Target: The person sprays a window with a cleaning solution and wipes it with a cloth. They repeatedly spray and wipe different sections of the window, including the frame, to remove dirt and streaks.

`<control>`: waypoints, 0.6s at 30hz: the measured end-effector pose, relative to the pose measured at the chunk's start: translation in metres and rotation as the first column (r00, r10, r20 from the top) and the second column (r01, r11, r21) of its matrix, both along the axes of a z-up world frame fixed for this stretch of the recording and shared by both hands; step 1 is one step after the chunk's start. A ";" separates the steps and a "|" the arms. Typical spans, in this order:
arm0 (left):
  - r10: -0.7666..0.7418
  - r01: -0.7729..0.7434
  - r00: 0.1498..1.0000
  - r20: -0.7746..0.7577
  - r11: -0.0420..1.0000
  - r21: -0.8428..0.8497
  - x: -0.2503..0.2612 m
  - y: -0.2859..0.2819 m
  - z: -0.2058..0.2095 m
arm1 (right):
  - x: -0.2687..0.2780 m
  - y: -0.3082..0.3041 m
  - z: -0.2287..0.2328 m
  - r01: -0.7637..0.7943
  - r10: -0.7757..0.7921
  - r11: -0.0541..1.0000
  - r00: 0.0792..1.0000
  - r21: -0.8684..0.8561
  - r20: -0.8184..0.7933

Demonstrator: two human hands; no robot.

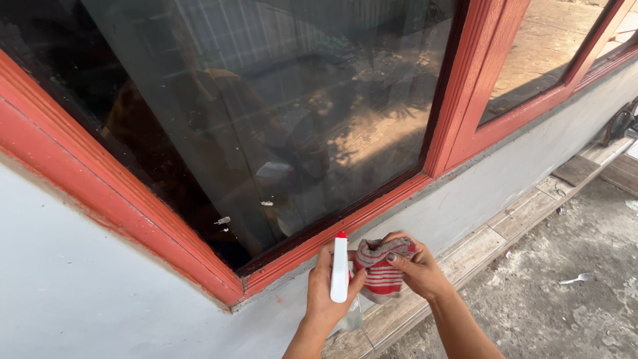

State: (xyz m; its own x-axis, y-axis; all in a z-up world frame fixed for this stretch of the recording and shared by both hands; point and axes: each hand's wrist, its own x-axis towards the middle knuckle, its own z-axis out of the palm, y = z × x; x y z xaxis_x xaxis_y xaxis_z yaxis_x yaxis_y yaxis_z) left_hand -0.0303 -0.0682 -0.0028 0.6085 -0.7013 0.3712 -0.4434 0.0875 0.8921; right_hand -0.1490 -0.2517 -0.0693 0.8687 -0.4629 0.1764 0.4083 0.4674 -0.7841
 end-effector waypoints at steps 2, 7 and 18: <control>0.050 -0.048 0.998 0.031 0.997 -0.061 0.001 0.002 0.004 | 0.001 -0.002 0.010 0.075 -0.073 0.991 0.997 -0.108 0.021; 0.226 -0.225 0.973 0.052 0.974 -0.017 0.007 0.012 0.022 | 0.040 -0.020 0.037 0.340 -0.316 0.940 0.895 -0.021 0.316; 0.236 -0.220 0.964 0.124 0.966 -0.135 0.016 0.032 0.031 | 0.113 -0.034 0.063 0.611 -0.671 -0.498 0.179 -0.616 0.720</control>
